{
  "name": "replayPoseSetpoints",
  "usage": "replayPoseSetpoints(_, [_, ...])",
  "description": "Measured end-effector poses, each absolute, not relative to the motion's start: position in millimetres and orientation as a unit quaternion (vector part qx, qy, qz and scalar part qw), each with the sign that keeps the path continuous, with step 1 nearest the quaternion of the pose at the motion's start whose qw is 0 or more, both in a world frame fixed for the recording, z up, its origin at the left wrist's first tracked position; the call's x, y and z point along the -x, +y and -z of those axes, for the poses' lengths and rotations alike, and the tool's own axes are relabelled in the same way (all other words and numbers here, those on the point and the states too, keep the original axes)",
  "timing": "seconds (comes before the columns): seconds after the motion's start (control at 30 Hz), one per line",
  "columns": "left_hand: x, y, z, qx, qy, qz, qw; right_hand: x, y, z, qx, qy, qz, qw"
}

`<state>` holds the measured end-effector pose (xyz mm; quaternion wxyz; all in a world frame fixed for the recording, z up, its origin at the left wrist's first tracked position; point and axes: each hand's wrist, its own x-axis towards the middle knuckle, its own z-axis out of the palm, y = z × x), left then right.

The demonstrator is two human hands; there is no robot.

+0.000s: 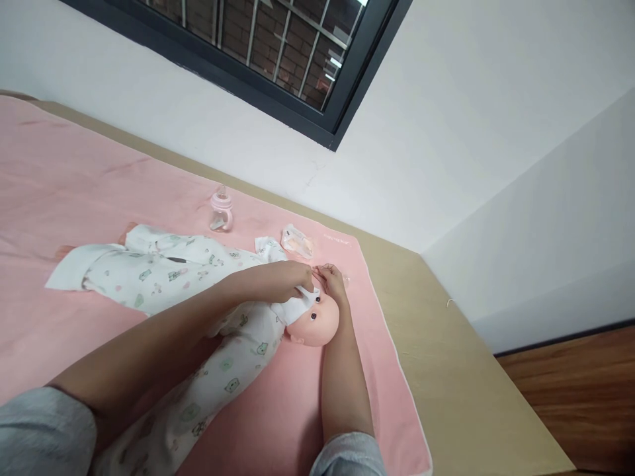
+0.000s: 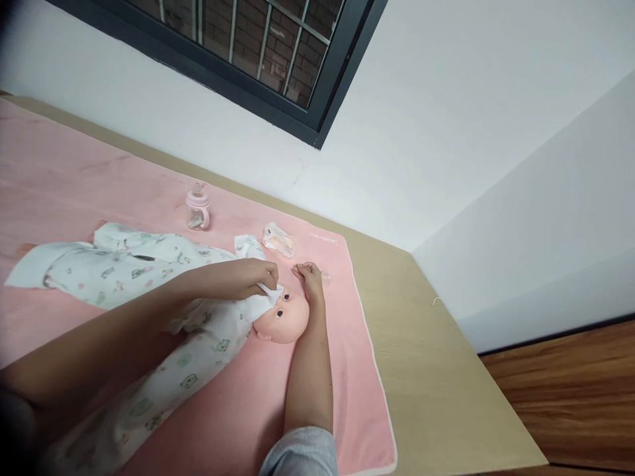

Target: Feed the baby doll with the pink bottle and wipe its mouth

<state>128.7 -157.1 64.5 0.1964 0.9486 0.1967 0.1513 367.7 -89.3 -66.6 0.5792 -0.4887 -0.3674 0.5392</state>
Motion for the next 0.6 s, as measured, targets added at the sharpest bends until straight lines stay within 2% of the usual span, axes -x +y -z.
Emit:
replayPoseSetpoints(0.23, [-130.1, -153.3, -63.0, -0.936, 0.229, -0.148, 0.224, -365.1, -89.6, 63.5, 0.495, -0.365, -0.536, 0.579])
replayPoseSetpoints(0.6, [-127.0, -138.2, -49.7, -0.920, 0.272, -0.200, 0.200, -368.0, -87.4, 63.9, 0.550, -0.408, -0.480, 0.548])
